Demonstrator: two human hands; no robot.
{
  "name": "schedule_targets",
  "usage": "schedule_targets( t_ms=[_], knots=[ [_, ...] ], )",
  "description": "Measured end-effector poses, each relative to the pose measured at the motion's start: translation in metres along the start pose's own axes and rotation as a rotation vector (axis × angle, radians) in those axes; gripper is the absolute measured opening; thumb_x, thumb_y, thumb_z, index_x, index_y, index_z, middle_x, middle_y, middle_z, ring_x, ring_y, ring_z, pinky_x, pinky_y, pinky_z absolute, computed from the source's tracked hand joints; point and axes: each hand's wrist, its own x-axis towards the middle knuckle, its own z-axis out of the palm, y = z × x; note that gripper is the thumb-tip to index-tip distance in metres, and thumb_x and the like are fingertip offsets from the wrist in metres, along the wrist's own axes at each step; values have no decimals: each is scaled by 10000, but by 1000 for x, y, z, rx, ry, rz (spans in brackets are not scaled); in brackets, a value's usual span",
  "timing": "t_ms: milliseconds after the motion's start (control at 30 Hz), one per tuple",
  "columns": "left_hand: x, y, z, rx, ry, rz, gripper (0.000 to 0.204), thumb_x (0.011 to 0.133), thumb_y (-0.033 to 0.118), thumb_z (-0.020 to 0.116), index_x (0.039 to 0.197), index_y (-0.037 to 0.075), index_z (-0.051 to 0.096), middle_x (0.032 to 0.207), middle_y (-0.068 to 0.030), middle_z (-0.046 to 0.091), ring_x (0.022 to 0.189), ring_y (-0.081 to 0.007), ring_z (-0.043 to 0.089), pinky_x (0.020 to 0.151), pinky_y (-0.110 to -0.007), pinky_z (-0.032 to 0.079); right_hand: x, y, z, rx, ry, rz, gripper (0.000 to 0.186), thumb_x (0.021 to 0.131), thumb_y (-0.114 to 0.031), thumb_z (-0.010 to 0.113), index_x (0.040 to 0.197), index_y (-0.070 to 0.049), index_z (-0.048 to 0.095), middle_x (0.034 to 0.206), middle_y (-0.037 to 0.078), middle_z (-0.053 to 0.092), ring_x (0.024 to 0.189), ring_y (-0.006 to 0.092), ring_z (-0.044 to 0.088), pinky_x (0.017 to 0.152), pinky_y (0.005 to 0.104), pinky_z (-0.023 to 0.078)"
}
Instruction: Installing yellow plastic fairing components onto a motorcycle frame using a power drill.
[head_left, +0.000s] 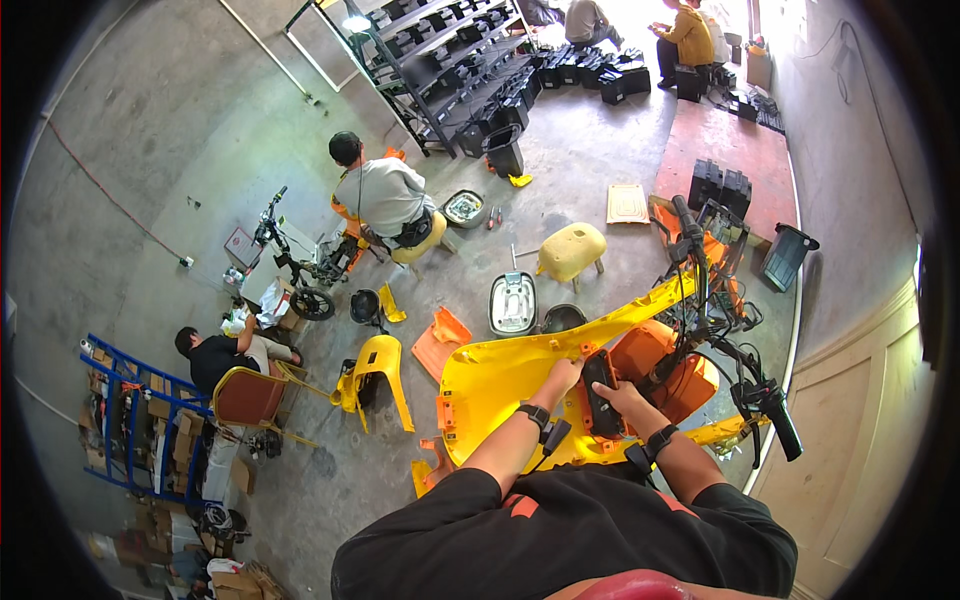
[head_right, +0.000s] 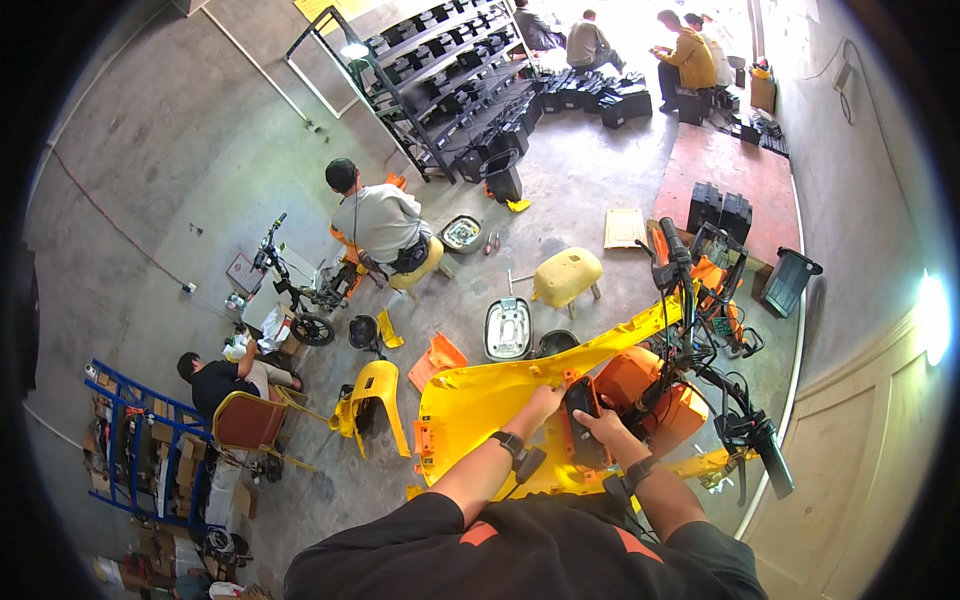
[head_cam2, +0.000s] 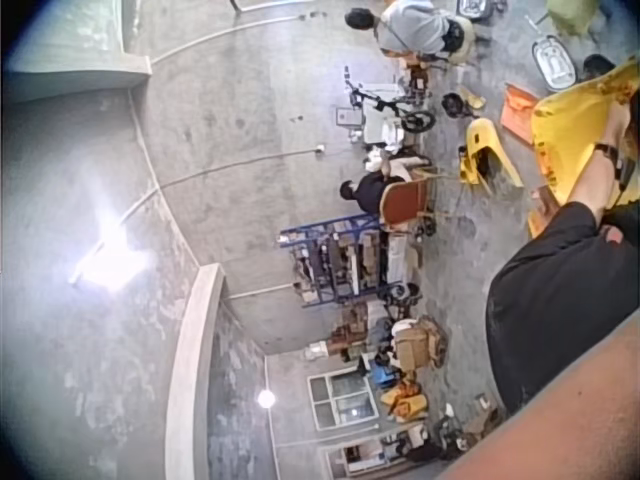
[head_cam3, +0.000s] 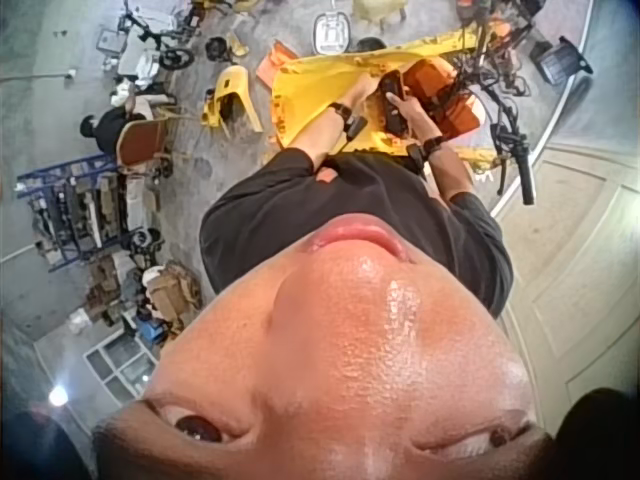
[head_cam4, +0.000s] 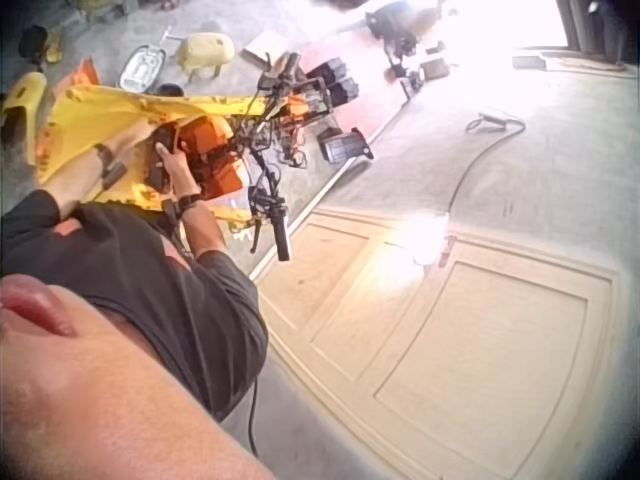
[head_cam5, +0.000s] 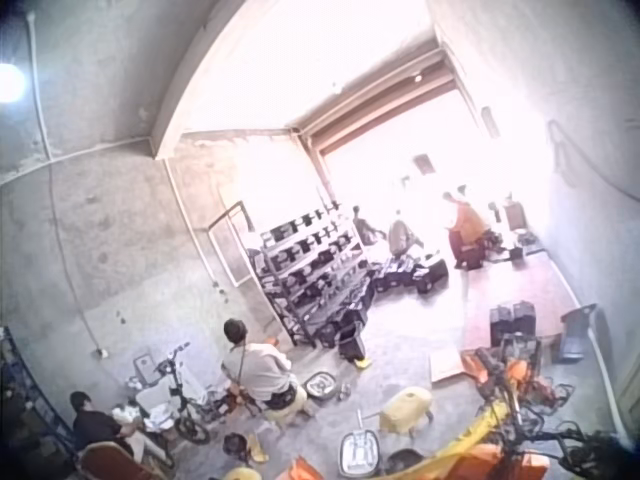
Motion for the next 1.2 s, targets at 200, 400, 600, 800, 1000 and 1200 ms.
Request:
schedule_targets(
  t_ms=[200, 400, 600, 800, 1000, 1200],
  knots=[
    [-4, 1, -3, 49, 122, 77, 403, 920, 325, 588, 1028, -61, 638, 1018, -252, 665, 975, -405, 630, 825, -427, 482, -16, -19, 3, -33, 16, 45, 524, 857, -379, 707, 1127, 58, 604, 937, 122, 684, 803, 227, 675, 713, 331, 529],
    [-24, 12, -2, -40, 253, 180, 297, 862, 243, 682, 944, -39, 638, 934, -207, 683, 867, -359, 655, 779, -397, 493, -4, -5, -1, -85, 6, 26, 541, 856, -392, 701, 1131, 61, 593, 937, 127, 683, 799, 230, 677, 711, 332, 532],
    [-33, 11, -10, -193, 120, 210, 259, 830, 228, 719, 890, -20, 676, 844, -164, 698, 770, -271, 663, 710, -343, 489, 0, 2, 0, -48, 19, -3, 537, 843, -370, 724, 1127, 66, 592, 925, 123, 682, 772, 223, 673, 682, 337, 530],
    [-37, 13, -10, -30, 188, 237, 270, 837, 239, 710, 923, -16, 693, 882, -162, 707, 784, -272, 667, 708, -358, 486, -13, -14, 3, -115, 32, 20, 546, 852, -377, 712, 1139, 70, 582, 939, 130, 679, 781, 234, 674, 682, 344, 531],
    [-28, 15, -7, -117, 173, 98, 294, 856, 247, 687, 945, -33, 671, 884, -174, 699, 835, -309, 670, 731, -376, 490, -8, -7, 0, -46, -9, 4, 580, 856, -406, 698, 1161, 69, 565, 970, 143, 674, 800, 237, 674, 699, 342, 529],
    [-33, 14, -11, -48, 219, 183, 314, 863, 259, 677, 963, -38, 655, 900, -188, 692, 863, -335, 662, 751, -389, 491, -23, -28, 5, -163, 27, 49, 527, 867, -373, 693, 1145, 61, 580, 953, 128, 678, 789, 228, 673, 692, 330, 524]
  ],
)
